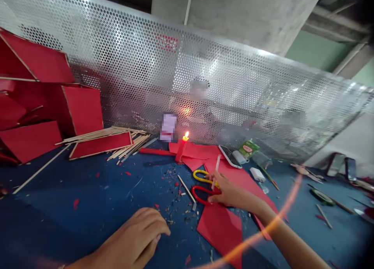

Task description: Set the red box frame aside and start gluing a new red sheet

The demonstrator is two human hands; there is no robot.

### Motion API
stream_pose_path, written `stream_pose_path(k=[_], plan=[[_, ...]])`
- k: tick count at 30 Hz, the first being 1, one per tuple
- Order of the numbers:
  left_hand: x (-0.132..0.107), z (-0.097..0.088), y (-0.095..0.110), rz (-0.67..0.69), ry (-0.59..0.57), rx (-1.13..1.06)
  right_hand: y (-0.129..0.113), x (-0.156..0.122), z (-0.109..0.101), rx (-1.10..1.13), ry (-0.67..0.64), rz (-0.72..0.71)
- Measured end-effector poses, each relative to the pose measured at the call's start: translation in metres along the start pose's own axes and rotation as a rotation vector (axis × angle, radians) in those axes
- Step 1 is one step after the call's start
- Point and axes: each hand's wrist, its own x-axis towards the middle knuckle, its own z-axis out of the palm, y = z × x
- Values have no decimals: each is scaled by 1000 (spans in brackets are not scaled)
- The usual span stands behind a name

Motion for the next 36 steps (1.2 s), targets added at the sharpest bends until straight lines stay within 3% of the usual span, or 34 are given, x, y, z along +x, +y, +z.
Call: stream_pose_path(k=[8, 19, 24, 30, 36], plan=[[-1, 6, -4, 2, 0, -14, -8, 7, 9, -112, 7, -67], [5, 0, 2, 7, 35, -33, -44, -3, -22, -209, 129, -302], [7, -1, 4, 26, 52, -31, -27, -2, -17, -316, 236, -485], [8, 0, 6, 30, 56, -19, 0, 5, -2, -372, 94, -585], [10, 2, 3, 33, 78, -32, 10, 29, -1, -392, -33, -659]])
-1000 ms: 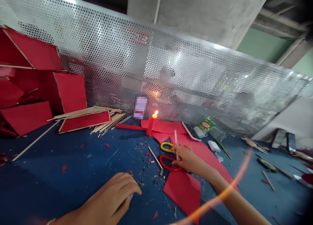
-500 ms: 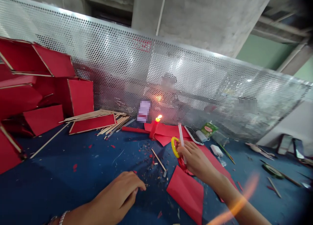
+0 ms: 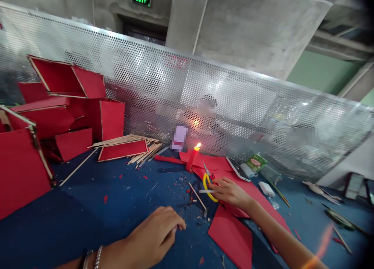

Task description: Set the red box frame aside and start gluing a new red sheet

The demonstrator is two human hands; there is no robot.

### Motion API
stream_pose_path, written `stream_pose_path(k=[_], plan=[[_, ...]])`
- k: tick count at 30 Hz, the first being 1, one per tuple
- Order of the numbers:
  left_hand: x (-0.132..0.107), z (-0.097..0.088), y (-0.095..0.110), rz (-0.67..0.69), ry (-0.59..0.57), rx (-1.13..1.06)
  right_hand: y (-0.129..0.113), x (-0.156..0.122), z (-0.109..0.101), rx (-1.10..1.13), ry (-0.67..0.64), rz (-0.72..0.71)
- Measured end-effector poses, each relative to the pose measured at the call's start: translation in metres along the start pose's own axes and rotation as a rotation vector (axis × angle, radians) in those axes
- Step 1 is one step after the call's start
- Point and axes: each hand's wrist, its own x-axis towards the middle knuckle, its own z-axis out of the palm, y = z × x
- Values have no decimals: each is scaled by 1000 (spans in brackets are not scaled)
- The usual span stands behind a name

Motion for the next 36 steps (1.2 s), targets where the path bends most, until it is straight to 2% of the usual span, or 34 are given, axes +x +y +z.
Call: stream_pose_path(k=[4, 7, 10, 14, 16, 18, 22, 25, 27, 30, 36], plan=[[0, 1, 0, 3, 5, 1, 14, 10, 1, 6, -15, 12], [-1, 2, -2, -2, -1, 4, 24, 10, 6, 10, 2, 82], [-1, 2, -3, 0, -7, 3, 35, 2, 13, -3, 57, 249], [-1, 3, -2, 6, -20, 4, 44, -17, 18, -33, 166, 574], [-1, 4, -3, 14, -15, 4, 39, -29, 20, -3, 147, 674], [-1, 5, -3, 16, -9, -5, 28, -42, 23, 61, 69, 715], [0, 3, -3, 10, -29, -12, 0, -66, 22, 202, -86, 732], [0, 1, -1, 19, -44, -8, -12, -74, 11, 324, -223, 743], [-1, -1, 1, 27, -50, -3, -14, -75, 1, 350, -268, 726], [-1, -3, 4, 22, -68, 7, -18, -71, -7, 263, -239, 636], [1, -7, 9, 10, -95, 19, -28, -64, -1, -2, -117, 521]])
